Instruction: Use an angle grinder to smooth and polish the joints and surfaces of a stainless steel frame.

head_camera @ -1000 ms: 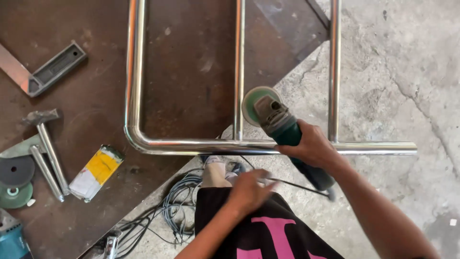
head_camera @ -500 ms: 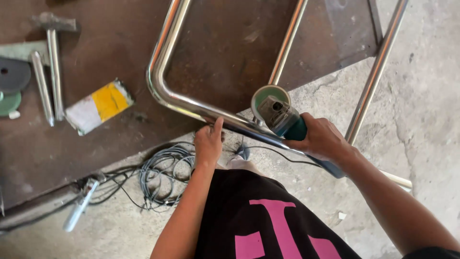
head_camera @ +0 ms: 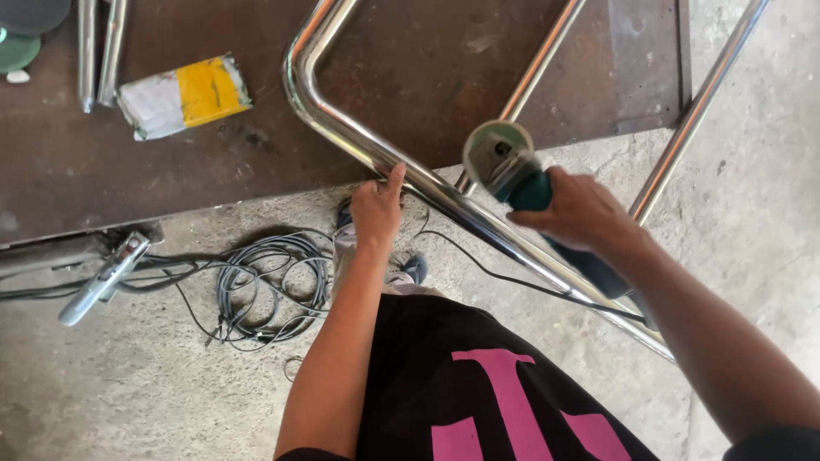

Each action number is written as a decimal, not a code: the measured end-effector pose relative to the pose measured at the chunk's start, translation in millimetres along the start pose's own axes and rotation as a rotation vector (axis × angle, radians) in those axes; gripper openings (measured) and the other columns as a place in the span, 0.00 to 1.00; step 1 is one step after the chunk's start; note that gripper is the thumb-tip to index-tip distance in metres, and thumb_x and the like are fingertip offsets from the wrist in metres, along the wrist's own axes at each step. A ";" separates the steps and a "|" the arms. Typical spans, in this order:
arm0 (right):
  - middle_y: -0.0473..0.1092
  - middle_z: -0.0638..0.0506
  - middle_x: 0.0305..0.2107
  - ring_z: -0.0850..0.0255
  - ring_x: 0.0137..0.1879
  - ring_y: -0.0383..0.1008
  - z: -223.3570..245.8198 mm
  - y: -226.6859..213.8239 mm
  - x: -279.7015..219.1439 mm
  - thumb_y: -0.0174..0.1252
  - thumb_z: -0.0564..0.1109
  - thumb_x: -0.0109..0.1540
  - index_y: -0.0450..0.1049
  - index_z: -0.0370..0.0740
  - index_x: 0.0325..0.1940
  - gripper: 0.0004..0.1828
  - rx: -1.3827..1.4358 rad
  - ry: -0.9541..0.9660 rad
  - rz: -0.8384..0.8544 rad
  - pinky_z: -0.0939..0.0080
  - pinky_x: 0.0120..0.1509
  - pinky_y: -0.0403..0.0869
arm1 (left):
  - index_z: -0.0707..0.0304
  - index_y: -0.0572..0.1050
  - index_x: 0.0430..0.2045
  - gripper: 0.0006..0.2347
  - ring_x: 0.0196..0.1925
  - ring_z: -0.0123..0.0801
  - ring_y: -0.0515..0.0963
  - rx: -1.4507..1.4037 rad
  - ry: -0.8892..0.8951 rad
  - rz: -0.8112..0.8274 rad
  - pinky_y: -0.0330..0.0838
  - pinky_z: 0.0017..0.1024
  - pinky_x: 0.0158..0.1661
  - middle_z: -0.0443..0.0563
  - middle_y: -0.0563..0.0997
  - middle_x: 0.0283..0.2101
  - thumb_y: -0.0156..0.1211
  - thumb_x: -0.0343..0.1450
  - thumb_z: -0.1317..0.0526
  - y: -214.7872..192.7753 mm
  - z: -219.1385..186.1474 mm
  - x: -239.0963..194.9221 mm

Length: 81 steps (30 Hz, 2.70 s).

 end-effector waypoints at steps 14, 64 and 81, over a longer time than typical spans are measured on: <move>0.78 0.38 0.38 0.39 0.50 0.80 73.4 -39.4 -4.1 0.65 0.76 0.52 0.73 0.39 0.50 0.42 -0.251 -0.074 0.073 0.43 0.54 0.76 | 0.62 0.81 0.27 0.33 0.44 0.61 0.84 0.014 -0.096 -0.075 0.77 0.53 0.47 0.64 0.83 0.31 0.57 0.64 0.26 4.4 17.6 7.7; 0.78 0.37 0.42 0.39 0.52 0.79 -17.0 29.0 -6.1 0.69 0.71 0.50 0.71 0.43 0.55 0.41 0.145 -0.171 0.008 0.42 0.56 0.76 | 0.64 0.77 0.21 0.24 0.24 0.38 0.85 0.027 -0.133 -0.185 0.82 0.30 0.20 0.57 0.83 0.21 0.69 0.65 0.38 -7.9 18.2 16.0; 0.78 0.38 0.42 0.40 0.54 0.78 -28.7 42.3 2.5 0.67 0.75 0.48 0.69 0.49 0.56 0.43 0.236 -0.204 -0.039 0.43 0.59 0.76 | 0.72 0.76 0.24 0.23 0.21 0.37 0.85 0.009 -0.144 -0.155 0.81 0.31 0.16 0.62 0.83 0.23 0.66 0.70 0.43 -5.5 16.1 25.5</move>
Point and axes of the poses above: each hand's wrist, its own x-axis towards the middle knuckle, its own y-axis out of the palm, z = x × y, the point moved 8 cm from there along x, towards the middle knuckle
